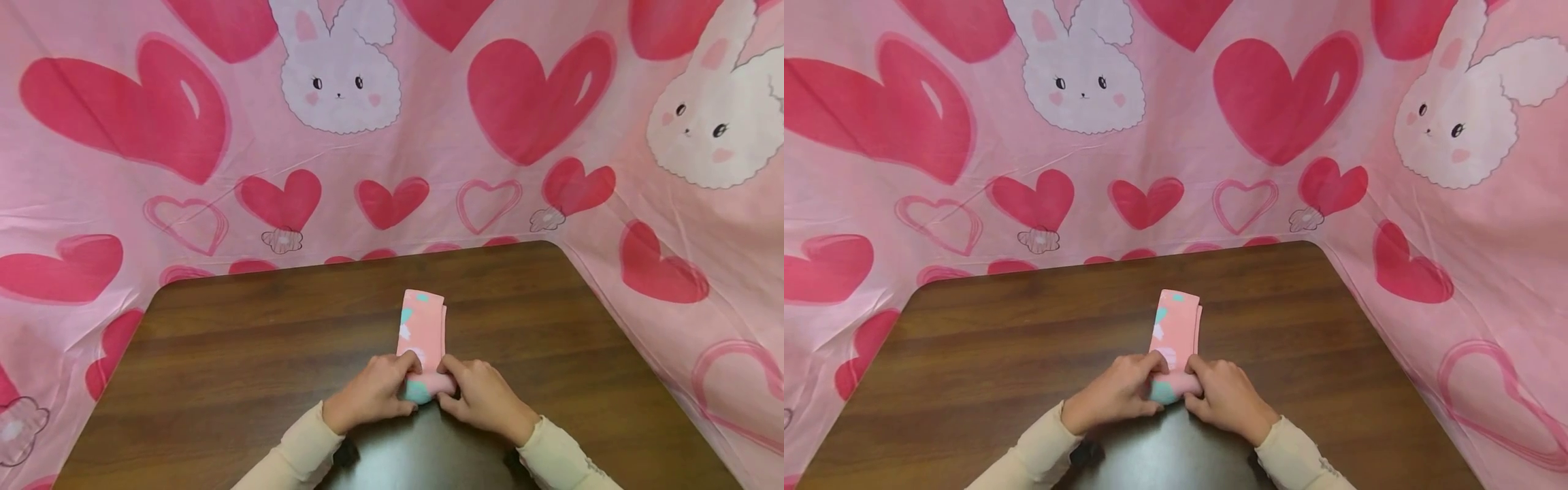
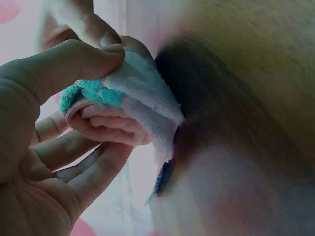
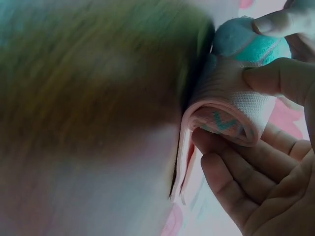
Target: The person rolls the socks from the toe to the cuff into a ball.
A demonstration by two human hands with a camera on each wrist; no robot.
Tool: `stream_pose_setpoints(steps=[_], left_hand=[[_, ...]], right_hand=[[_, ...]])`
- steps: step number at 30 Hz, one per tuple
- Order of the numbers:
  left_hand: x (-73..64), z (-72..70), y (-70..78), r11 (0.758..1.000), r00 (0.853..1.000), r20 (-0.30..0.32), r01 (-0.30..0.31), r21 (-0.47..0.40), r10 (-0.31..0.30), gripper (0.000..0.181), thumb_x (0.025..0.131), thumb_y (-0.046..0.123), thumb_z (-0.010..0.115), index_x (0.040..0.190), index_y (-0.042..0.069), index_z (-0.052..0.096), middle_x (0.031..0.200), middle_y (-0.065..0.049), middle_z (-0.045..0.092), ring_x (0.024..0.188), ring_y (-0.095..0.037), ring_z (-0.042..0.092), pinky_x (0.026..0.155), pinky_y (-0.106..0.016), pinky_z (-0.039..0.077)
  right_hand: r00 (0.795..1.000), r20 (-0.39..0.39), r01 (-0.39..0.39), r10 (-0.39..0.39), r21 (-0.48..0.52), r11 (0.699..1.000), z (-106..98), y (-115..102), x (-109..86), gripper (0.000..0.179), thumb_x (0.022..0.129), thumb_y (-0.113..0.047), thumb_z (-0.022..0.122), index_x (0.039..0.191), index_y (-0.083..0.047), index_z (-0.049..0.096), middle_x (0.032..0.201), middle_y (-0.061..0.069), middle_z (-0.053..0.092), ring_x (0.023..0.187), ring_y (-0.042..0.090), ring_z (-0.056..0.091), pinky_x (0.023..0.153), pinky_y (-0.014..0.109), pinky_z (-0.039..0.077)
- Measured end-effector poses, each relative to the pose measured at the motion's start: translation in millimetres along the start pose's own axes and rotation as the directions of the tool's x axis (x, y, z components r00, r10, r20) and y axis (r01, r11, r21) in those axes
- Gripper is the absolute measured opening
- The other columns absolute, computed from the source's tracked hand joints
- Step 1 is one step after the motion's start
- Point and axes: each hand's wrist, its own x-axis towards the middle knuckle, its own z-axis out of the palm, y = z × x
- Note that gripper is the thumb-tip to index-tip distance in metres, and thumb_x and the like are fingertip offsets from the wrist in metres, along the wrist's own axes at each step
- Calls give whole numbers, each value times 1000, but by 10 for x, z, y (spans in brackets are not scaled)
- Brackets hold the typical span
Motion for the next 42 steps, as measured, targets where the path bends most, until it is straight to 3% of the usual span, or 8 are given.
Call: stream_pose_setpoints(steps=[7,14,27,31,33,37,39,42], left_hand=[[18,-36,-58,967,992,40,127,-220,-121,39,74,15,92,97,11,61,68,0,59,58,0,46,57,-18,42],[39,-46,-141,869,956,95,293,-400,-278,28,82,18,86,101,12,66,79,5,60,66,-7,55,62,-24,48],[158,-19,-211,795,902,136,425,-433,-409,15,83,15,81,94,7,74,79,3,64,71,-12,57,63,-29,48],[192,-72,-197,838,908,136,417,-353,-395,18,81,17,83,94,8,75,69,5,63,62,-9,55,58,-27,45],[204,-96,-175,880,924,106,383,-282,-368,21,81,18,85,97,9,75,70,7,61,63,-9,54,60,-27,44],[201,-88,-101,962,970,-13,240,-128,-243,23,78,15,88,95,11,74,85,4,58,80,-15,50,71,-28,42],[189,-61,-64,992,989,-74,124,-31,-126,19,76,9,88,88,13,73,90,3,58,86,-17,49,76,-27,43],[162,-33,-27,992,994,-105,-28,119,41,16,79,3,83,80,15,74,91,5,61,90,-15,52,80,-24,47]], right_hand=[[990,71,-130,123,116,985,-53,-37,20,23,84,-16,81,97,-15,63,66,-12,52,54,0,40,47,21,36],[976,96,-210,196,174,962,-74,-23,76,13,90,-16,77,100,-13,68,70,-11,57,58,1,45,52,23,41],[921,186,-379,341,239,894,-62,75,198,9,89,-18,74,96,-13,74,60,-10,49,50,4,44,47,25,38],[917,134,-397,376,204,895,-34,53,200,10,86,-17,77,95,-15,74,72,-7,54,63,9,49,57,28,42],[937,49,-349,346,163,923,-8,13,184,13,83,-14,80,94,-16,73,83,-6,55,71,11,49,61,29,42],[987,-139,-82,78,-27,996,54,-72,145,20,77,-3,82,87,-16,71,93,-4,56,80,13,52,67,31,48],[980,-179,65,-91,-144,987,71,-95,135,21,74,1,81,83,-15,72,92,-5,58,83,14,55,69,32,51],[962,-164,178,-220,-236,955,55,-129,112,19,72,2,80,84,-11,72,90,-4,62,84,15,59,70,34,53]])
